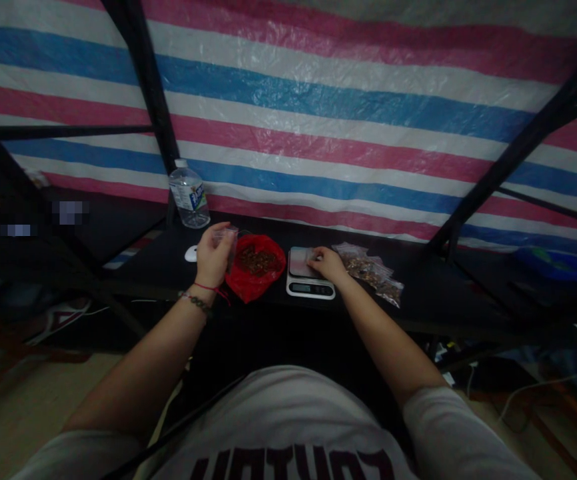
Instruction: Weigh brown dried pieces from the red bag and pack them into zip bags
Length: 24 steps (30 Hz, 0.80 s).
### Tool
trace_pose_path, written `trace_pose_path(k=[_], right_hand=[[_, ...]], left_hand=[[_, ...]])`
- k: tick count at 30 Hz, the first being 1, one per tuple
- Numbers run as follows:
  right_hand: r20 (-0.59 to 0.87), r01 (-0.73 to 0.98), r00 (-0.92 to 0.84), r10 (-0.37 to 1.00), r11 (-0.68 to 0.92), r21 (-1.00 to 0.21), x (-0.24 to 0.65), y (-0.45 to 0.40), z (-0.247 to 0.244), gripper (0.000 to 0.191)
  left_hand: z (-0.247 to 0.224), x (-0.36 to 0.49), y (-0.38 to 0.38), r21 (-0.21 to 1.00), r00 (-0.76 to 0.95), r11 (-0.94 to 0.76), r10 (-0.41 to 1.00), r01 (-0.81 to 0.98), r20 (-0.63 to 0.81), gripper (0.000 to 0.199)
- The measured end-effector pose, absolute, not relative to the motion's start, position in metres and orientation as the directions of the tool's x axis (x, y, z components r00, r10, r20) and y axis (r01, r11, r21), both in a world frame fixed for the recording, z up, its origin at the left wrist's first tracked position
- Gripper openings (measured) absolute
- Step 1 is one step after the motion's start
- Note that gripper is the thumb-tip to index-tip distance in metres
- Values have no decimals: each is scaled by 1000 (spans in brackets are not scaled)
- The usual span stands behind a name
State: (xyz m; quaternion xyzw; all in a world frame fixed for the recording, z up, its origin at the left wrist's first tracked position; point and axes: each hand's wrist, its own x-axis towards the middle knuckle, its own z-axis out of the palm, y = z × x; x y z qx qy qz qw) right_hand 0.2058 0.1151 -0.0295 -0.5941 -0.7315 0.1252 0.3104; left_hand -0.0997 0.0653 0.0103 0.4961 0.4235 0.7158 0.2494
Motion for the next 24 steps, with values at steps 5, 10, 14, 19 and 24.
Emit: trace_pose_path(k=[5, 10, 14, 19, 24], right_hand=[[551, 780, -159, 819, 446, -438, 182, 107, 3, 53], [289, 603, -641, 711, 699, -385, 106, 118, 23, 28], [119, 568, -769, 628, 756, -324, 48, 146, 11, 37], [-59, 628, -775, 629, 756, -184, 11, 163, 4, 26], [-217, 717, -686, 695, 696, -38, -3, 164, 8, 40]], left_hand=[[13, -109, 69, 845, -442, -534, 764, -27, 469, 32], [9, -108, 69, 847, -432, -531, 771, -32, 468, 34], [11, -107, 66, 852, -408, -523, 775, 15, 482, 38], [13, -108, 64, 854, -392, -519, 778, 42, 492, 40], [11, -109, 66, 852, -377, -524, 790, -7, 483, 43]])
